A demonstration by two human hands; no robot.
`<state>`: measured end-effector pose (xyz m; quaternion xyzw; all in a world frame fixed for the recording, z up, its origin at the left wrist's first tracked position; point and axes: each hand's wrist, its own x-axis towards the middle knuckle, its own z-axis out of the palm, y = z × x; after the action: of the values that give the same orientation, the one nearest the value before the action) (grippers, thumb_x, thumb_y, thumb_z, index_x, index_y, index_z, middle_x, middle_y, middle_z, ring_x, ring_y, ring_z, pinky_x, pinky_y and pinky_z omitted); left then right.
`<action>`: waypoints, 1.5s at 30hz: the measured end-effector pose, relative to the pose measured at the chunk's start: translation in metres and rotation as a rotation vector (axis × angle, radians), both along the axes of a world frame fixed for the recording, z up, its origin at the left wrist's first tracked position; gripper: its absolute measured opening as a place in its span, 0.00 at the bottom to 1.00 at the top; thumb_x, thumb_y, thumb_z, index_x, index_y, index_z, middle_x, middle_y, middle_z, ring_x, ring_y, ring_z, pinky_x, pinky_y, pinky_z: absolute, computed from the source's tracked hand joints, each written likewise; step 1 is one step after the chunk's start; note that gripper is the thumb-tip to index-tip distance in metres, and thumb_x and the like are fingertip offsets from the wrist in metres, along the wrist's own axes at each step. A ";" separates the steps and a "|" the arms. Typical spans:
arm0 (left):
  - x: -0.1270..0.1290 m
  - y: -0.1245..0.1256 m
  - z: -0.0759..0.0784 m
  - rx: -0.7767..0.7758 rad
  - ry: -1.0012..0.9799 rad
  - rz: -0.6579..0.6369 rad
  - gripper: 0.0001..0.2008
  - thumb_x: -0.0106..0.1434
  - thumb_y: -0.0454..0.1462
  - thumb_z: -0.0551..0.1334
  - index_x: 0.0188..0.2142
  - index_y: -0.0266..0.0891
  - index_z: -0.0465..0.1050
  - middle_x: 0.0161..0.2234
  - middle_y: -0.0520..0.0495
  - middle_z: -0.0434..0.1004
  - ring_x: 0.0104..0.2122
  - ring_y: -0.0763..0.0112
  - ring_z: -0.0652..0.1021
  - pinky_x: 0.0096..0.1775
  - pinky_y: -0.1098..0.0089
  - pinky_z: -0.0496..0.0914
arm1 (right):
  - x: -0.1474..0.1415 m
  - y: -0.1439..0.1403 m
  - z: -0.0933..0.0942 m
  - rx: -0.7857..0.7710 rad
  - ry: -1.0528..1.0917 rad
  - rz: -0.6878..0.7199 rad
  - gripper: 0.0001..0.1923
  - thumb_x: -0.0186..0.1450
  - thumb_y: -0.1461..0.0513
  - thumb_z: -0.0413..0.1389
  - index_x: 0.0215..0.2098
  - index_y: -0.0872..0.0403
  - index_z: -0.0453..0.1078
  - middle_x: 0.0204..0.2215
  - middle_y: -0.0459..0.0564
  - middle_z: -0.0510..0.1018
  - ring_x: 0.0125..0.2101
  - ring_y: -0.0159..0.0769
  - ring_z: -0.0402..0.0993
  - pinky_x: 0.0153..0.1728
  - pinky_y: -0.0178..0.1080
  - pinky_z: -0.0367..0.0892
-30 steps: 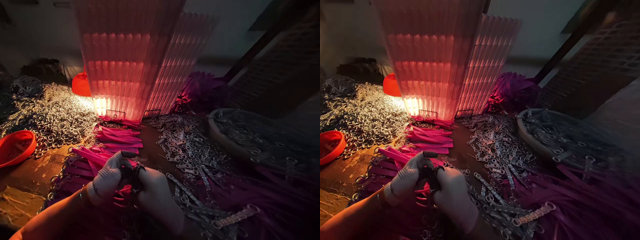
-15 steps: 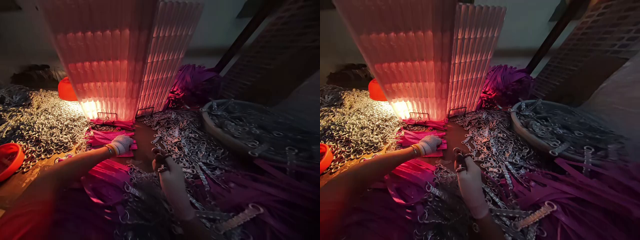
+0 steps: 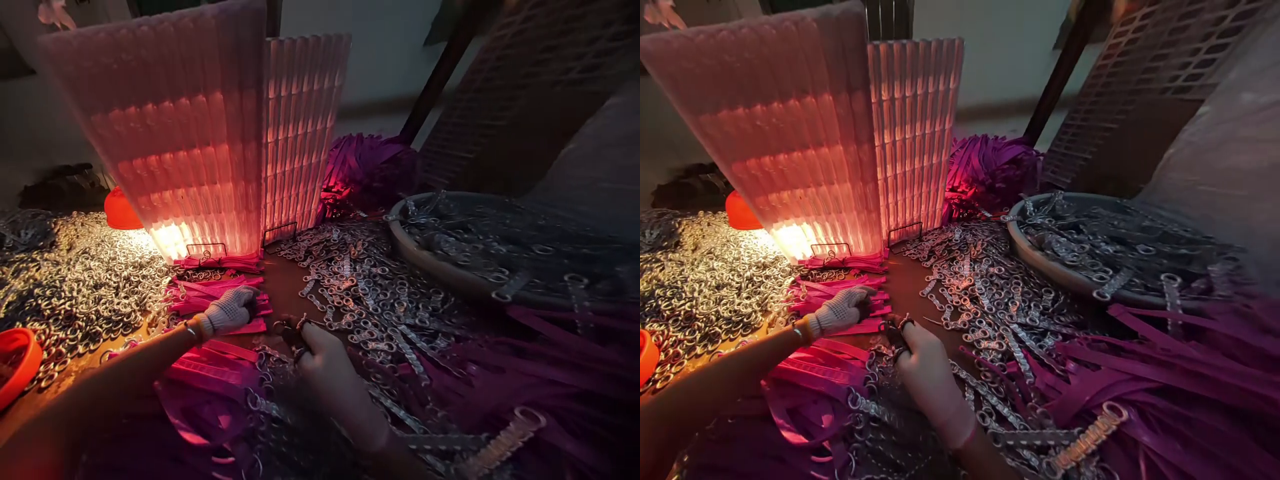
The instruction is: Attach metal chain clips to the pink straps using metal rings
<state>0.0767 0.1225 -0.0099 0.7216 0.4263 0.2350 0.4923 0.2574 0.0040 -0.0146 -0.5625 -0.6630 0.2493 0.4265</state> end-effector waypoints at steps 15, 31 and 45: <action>-0.059 -0.100 0.039 0.112 0.109 0.086 0.12 0.63 0.38 0.56 0.24 0.38 0.71 0.19 0.51 0.69 0.20 0.75 0.66 0.24 0.73 0.58 | -0.064 -0.011 0.030 0.185 -0.727 0.138 0.08 0.58 0.71 0.52 0.31 0.55 0.70 0.29 0.53 0.77 0.26 0.38 0.70 0.25 0.39 0.54; -0.071 -0.102 0.009 0.531 0.300 0.122 0.11 0.59 0.36 0.56 0.35 0.42 0.79 0.30 0.47 0.80 0.30 0.66 0.77 0.35 0.68 0.74 | -0.058 0.000 0.042 -0.181 -0.754 0.277 0.11 0.61 0.64 0.51 0.42 0.56 0.68 0.31 0.54 0.81 0.31 0.44 0.78 0.27 0.38 0.63; -0.104 -0.075 0.064 0.903 0.540 -0.137 0.11 0.62 0.39 0.57 0.25 0.43 0.72 0.21 0.50 0.73 0.21 0.69 0.71 0.25 0.70 0.63 | -0.053 -0.024 0.041 0.053 -0.841 0.293 0.07 0.64 0.61 0.50 0.38 0.56 0.67 0.24 0.53 0.77 0.24 0.41 0.74 0.22 0.38 0.54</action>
<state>-0.0273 0.0470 0.0539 0.9228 0.3460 0.1683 0.0193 0.2040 -0.0198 0.0268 -0.5041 -0.8576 0.0397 0.0942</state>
